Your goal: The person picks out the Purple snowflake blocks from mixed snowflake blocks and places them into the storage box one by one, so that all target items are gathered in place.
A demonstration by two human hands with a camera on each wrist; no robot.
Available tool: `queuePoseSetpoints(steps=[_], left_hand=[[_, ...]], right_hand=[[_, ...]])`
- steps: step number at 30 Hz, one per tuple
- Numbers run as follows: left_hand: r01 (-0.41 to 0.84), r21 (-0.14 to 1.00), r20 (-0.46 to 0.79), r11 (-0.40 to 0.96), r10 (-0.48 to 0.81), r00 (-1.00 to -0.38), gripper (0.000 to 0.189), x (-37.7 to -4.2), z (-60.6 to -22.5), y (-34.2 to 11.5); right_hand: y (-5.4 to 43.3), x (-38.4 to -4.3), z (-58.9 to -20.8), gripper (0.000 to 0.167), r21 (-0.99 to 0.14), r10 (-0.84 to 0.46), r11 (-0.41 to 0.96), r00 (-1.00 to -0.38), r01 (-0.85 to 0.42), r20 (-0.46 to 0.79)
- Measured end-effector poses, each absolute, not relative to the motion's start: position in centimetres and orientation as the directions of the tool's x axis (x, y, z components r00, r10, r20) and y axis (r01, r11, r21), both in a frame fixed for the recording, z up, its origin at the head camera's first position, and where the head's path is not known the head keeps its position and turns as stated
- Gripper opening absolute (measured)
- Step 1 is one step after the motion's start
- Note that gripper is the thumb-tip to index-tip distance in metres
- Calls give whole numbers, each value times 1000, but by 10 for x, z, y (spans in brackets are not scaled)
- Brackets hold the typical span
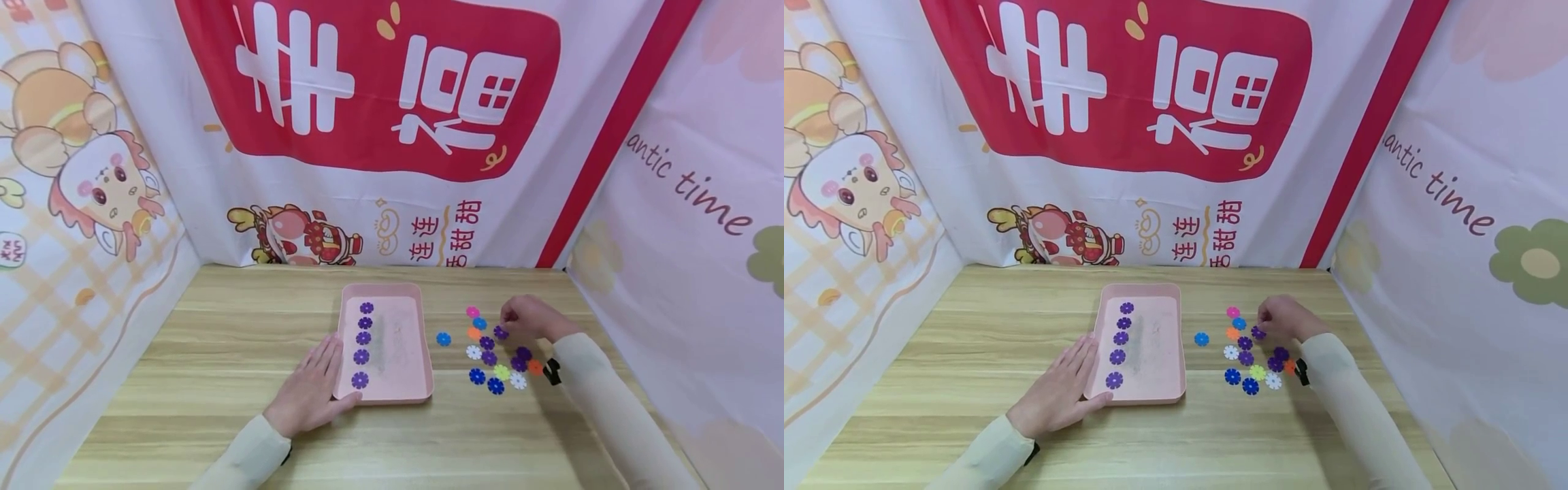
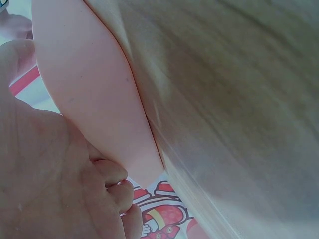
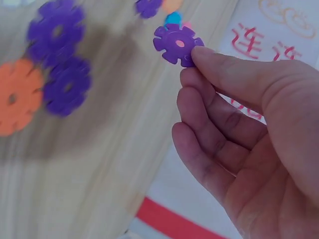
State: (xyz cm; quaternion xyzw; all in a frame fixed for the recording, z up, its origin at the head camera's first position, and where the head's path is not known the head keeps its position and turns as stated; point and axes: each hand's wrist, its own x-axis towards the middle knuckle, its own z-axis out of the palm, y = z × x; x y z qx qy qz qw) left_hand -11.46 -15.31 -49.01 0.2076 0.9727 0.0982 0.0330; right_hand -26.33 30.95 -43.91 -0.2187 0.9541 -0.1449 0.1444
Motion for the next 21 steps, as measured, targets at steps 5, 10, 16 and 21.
queuePoseSetpoints(steps=[5,10,16,21], left_hand=[[392,206,-31,896,407,-913,100,-114,-491,-154],[390,205,-39,898,405,-913,101,-114,-492,-154],[390,204,-32,898,405,-914,101,-115,-493,-155],[388,210,-33,897,403,-915,101,-115,-492,-155]], right_hand=[[286,-263,-427,10,-344,-496,845,-840,-409,-221],[264,-263,-418,11,-343,-553,814,-806,-468,-212],[234,-260,-405,11,-324,-606,781,-773,-534,-186],[206,-255,-395,10,-335,-637,758,-745,-560,-197]])
